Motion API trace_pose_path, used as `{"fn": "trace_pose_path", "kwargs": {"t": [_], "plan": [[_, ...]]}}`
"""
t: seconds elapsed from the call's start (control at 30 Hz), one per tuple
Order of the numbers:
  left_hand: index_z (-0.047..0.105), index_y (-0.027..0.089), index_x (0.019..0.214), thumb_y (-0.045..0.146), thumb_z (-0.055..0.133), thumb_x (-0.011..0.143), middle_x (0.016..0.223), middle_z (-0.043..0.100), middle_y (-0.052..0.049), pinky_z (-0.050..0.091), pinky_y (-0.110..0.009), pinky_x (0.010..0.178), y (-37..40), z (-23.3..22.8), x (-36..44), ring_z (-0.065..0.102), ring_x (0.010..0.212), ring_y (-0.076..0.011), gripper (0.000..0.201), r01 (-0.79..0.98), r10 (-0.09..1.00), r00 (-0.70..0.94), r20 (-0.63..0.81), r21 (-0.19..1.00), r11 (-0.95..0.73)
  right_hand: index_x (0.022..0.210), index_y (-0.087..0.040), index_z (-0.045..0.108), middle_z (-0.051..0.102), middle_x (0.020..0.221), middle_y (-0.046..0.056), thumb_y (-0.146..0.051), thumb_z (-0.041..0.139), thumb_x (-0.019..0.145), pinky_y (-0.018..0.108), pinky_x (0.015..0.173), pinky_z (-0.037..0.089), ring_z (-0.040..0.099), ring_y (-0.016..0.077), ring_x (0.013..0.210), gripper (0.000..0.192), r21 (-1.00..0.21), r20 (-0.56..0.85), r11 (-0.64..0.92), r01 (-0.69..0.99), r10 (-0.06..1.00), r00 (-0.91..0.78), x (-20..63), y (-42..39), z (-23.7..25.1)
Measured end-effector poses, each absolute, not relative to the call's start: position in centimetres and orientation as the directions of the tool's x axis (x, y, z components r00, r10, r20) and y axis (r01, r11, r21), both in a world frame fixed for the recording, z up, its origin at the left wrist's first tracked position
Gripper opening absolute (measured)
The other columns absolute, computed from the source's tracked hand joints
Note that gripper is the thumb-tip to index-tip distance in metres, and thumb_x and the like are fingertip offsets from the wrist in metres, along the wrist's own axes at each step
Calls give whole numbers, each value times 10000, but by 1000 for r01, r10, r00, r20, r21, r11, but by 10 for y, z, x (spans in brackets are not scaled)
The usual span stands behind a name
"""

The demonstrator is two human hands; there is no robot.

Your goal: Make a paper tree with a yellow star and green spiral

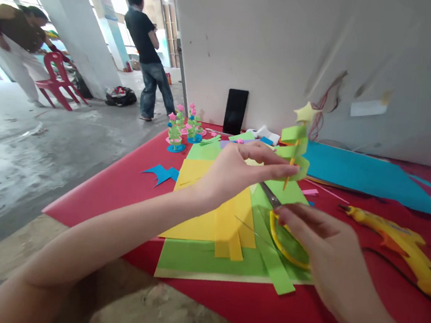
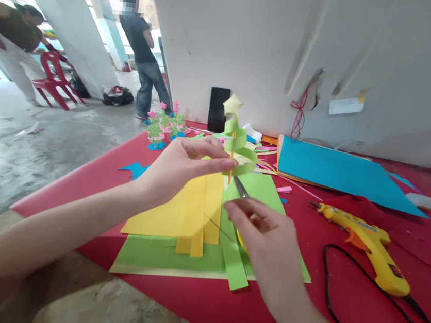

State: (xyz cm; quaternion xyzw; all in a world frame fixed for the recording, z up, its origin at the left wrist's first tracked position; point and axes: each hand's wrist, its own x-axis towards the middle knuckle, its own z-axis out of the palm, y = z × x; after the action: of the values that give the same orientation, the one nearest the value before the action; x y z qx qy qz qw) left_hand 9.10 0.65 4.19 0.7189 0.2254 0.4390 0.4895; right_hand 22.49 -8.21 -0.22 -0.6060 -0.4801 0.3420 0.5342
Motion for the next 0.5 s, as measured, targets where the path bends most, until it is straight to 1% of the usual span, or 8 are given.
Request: {"fn": "trace_pose_path", "kwargs": {"t": [0.07, 0.1, 0.17, 0.2, 0.3, 0.4, 0.5], "plan": [[696, 203, 698, 315, 659, 686, 755, 610, 8, 427, -263, 701, 10, 43, 89, 556, 767, -120, 119, -106, 768, 488, 415, 901, -420, 652, -256, 706, 691, 719, 3, -315, 686, 649, 237, 547, 456, 603, 163, 656, 63, -971, 76, 30, 237, 979, 191, 208, -82, -2], [695, 205, 695, 312, 660, 684, 752, 607, 11, 426, -260, 692, 12, 43, 88, 556, 760, -118, 114, -99, 775, 478, 414, 902, -420, 647, -251, 709, 689, 725, 4, -298, 682, 648, 239, 544, 452, 601, 167, 663, 54, -971, 65, 33, 237, 990, 125, 199, -81, -1], [690, 205, 685, 309, 659, 685, 761, 606, 13, 432, -249, 678, 13, 44, 88, 561, 757, -115, 108, -89, 788, 464, 404, 907, -412, 692, -240, 714, 679, 724, 1, -302, 663, 660, 241, 544, 444, 582, 157, 641, 86, -976, 17, 18, 217, 1000, -3, 180, -77, 1], [688, 204, 680, 311, 659, 684, 768, 609, 12, 437, -244, 676, 13, 44, 88, 565, 763, -115, 111, -92, 793, 461, 399, 910, -404, 710, -226, 713, 672, 718, 3, -321, 665, 656, 241, 533, 437, 565, 149, 615, 120, -979, -24, -15, 202, 999, -43, 171, -75, 2], [687, 205, 685, 313, 664, 679, 776, 615, 16, 449, -235, 684, 13, 45, 87, 575, 773, -112, 110, -121, 797, 456, 397, 915, -386, 721, -200, 713, 663, 683, 10, -389, 678, 627, 240, 510, 416, 537, 144, 588, 214, -980, -105, -87, 176, 990, -98, 151, -66, 6], [686, 207, 708, 305, 669, 676, 788, 622, 22, 451, -238, 713, 13, 45, 87, 581, 809, -117, 105, -150, 792, 462, 400, 915, -375, 722, -218, 716, 662, 659, -5, -400, 653, 654, 229, 512, 406, 542, 140, 601, 204, -986, -92, -73, 148, 988, -125, 143, -60, 8], [680, 206, 702, 306, 668, 678, 783, 639, 29, 447, -255, 758, 15, 44, 87, 588, 850, -128, 104, -202, 802, 434, 411, 911, -358, 638, -207, 700, 633, 585, -20, -353, 621, 698, 219, 532, 408, 531, 122, 578, 177, -989, -70, -52, 136, 990, -126, 145, -58, 10]]}}
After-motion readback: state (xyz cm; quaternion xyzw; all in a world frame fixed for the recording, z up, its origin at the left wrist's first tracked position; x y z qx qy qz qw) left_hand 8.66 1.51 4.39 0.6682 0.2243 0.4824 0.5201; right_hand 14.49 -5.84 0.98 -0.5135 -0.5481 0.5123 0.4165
